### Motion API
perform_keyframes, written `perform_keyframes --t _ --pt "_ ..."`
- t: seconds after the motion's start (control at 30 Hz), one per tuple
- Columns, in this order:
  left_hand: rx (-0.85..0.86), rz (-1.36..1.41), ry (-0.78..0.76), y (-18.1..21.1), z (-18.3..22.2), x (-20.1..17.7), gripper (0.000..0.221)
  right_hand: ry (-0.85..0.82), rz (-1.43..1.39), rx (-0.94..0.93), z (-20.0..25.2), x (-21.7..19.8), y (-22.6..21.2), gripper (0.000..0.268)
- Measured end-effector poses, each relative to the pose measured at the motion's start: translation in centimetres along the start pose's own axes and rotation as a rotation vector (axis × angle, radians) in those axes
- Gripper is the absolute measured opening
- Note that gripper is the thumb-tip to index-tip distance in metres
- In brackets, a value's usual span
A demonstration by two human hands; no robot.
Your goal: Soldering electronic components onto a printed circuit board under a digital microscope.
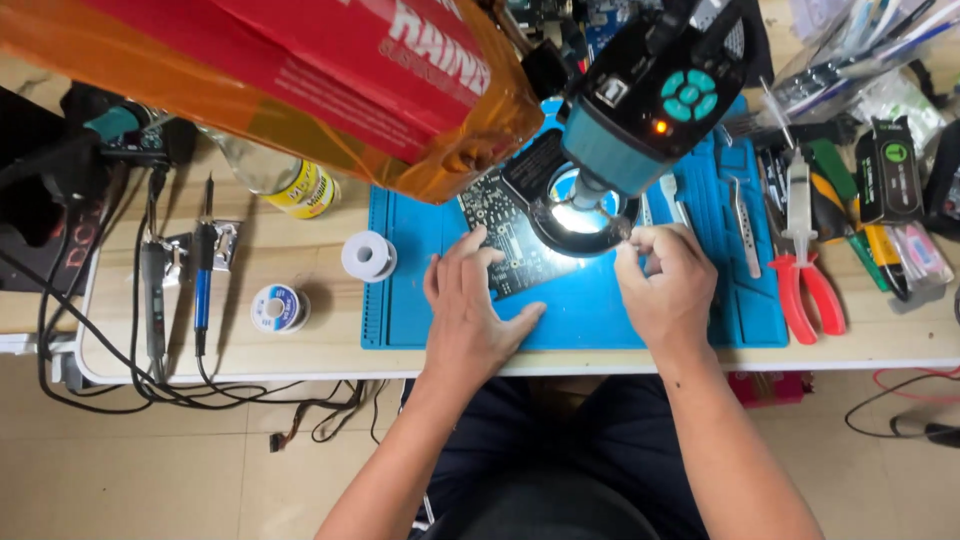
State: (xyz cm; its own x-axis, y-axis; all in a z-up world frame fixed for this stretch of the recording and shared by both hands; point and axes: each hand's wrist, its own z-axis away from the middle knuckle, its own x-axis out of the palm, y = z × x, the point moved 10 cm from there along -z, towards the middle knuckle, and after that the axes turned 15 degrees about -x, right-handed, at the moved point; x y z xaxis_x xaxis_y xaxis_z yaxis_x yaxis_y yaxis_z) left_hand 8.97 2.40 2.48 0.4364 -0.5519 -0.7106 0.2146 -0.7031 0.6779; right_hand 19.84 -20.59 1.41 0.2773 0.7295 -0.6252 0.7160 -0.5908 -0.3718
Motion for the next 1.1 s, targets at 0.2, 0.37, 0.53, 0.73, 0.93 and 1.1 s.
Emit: perform_keyframes --t 0.2,0.37,0.53,0.73,0.93,1.1 --pt "0.015 -0.006 0.01 -0.5 0.1 0.5 0.082 0.001 -0.04 -0.011 -0.5 -0.3 -0.6 0.008" --pt "0.02 -0.021 0.007 -0.4 0.2 0.5 0.081 0.021 -0.054 -0.033 -0.3 -0.3 -0.5 0.009" --pt "0.024 -0.048 -0.031 -0.2 0.3 0.8 0.077 0.027 -0.049 -0.027 -0.3 -0.5 -0.6 0.01" --pt "0.092 -0.093 -0.109 1.9 -0.6 1.0 0.068 0.059 -0.039 0.004 -0.4 -1.2 -0.4 0.012" --pt "0.214 -0.182 -0.118 2.7 -2.8 3.4 0.076 0.01 0.066 -0.118 -1.6 -1.6 -2.4 0.011" --pt "0.267 -0.219 -0.123 2.0 -3.2 5.0 0.085 -0.067 0.08 -0.255 -1.3 0.9 -1.9 0.007"
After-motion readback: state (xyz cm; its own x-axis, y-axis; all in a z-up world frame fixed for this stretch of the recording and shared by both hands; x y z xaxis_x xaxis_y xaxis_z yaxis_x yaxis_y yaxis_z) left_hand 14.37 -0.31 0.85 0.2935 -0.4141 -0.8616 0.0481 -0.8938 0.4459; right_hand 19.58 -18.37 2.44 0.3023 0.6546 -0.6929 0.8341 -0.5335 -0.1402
